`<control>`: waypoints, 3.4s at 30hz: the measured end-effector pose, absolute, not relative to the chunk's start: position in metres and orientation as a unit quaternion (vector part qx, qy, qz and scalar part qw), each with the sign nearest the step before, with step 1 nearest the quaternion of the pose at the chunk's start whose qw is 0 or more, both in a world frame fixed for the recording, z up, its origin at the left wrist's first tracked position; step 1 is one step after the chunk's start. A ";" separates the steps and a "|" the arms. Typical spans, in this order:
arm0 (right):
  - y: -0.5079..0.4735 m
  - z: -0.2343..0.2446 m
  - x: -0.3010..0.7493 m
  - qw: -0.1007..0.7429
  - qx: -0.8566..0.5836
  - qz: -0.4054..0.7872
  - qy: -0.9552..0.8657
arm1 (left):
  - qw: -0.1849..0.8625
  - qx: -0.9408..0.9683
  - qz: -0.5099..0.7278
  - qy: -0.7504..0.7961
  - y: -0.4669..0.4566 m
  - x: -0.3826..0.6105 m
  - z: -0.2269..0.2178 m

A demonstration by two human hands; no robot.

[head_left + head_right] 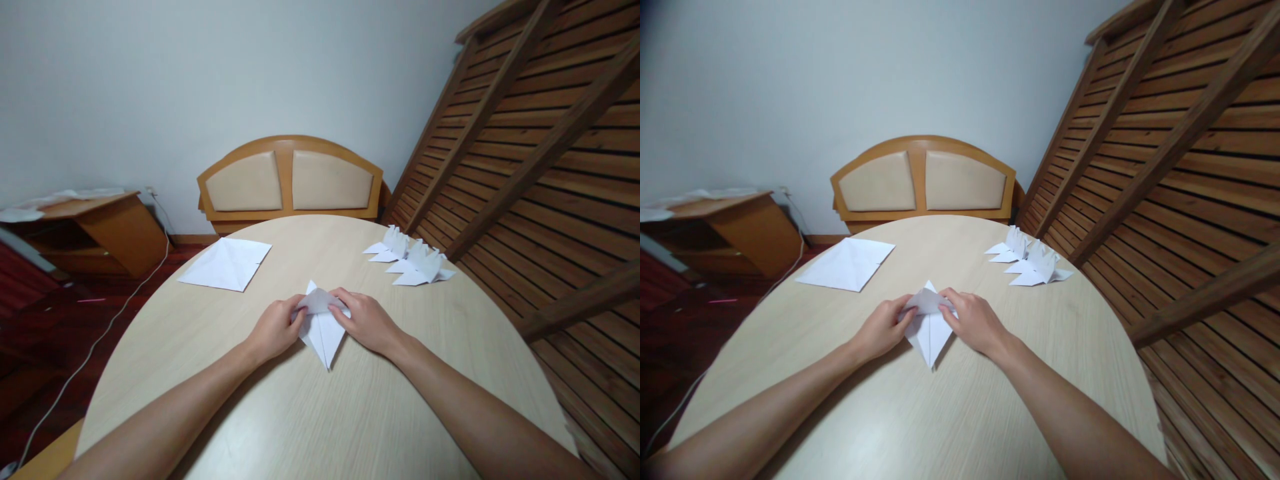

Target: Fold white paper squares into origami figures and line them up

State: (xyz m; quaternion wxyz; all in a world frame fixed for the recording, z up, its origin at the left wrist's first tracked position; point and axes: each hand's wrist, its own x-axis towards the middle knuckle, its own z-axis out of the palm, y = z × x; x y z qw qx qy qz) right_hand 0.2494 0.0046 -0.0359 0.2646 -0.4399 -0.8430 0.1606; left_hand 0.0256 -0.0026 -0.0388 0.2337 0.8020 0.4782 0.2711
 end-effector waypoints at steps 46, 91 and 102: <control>-0.001 -0.032 0.241 0.335 -0.439 0.200 -0.809 | 0.365 0.674 0.390 0.510 0.005 0.029 -0.049; 0.010 -0.044 0.256 0.200 -0.341 0.072 -0.916 | 0.112 0.905 0.125 0.391 0.002 0.015 -0.054; 0.020 -0.052 0.262 0.265 -0.349 0.118 -0.891 | 0.148 0.844 0.266 0.442 0.013 0.012 -0.051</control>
